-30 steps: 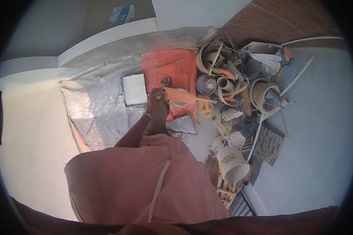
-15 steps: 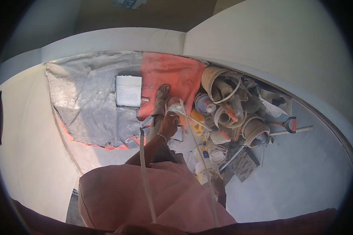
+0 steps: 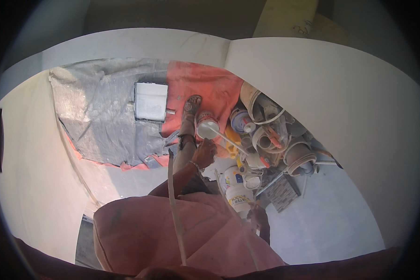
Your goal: The person uses pliers to adjust the metal cage of a paint roller, then attaches a pink roller sleeve to the cage. They inspect the assembled roller and walk toward a wall, but do not apply paint in this clip.
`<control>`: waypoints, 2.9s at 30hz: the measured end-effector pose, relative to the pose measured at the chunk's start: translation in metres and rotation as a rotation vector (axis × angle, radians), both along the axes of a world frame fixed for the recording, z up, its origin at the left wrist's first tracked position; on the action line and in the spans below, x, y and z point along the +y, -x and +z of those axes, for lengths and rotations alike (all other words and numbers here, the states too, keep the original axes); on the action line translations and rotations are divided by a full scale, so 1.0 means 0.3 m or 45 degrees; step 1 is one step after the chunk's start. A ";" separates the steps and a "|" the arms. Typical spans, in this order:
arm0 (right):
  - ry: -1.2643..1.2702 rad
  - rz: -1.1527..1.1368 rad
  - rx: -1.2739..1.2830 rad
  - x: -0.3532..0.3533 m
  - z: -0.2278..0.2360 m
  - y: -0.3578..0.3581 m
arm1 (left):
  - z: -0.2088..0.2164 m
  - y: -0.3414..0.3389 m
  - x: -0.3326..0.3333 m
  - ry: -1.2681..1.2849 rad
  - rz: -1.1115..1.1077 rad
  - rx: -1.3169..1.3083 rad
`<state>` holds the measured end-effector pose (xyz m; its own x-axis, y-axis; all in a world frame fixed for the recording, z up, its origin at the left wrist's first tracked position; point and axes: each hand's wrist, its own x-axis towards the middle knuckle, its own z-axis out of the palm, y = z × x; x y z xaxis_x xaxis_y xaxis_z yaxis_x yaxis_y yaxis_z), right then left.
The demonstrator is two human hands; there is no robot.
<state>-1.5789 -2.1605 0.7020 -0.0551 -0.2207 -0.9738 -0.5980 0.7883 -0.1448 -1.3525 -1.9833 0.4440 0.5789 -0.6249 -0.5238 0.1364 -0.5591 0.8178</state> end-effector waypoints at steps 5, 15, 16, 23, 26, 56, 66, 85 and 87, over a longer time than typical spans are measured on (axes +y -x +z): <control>0.002 0.063 -0.027 -0.024 0.017 0.001 | -0.013 0.008 0.028 0.026 -0.065 -0.063; 0.028 0.202 -0.211 -0.013 -0.039 0.157 | 0.103 0.025 0.131 -0.016 -0.075 0.003; 0.034 0.209 -0.247 0.001 -0.057 0.187 | 0.111 0.040 0.146 0.004 -0.050 -0.009; 0.126 0.332 -0.496 0.105 -0.172 0.462 | 0.084 0.308 0.309 0.170 0.253 -0.384; 0.203 0.386 -0.598 0.163 -0.210 0.629 | 0.147 0.424 0.388 0.269 0.426 -0.272; 0.338 1.257 -1.001 0.674 -0.066 0.788 | 0.706 1.535 1.576 0.510 1.994 -0.336; 0.021 1.693 -1.086 1.552 -0.110 0.547 | 0.671 2.194 2.311 -0.597 2.688 -0.764; -0.274 2.688 -1.097 3.114 -0.095 0.621 | 0.272 3.249 2.438 -1.329 3.659 0.428; -0.260 2.929 -0.988 3.267 -0.125 0.621 | 0.200 3.298 2.300 -1.401 3.471 1.014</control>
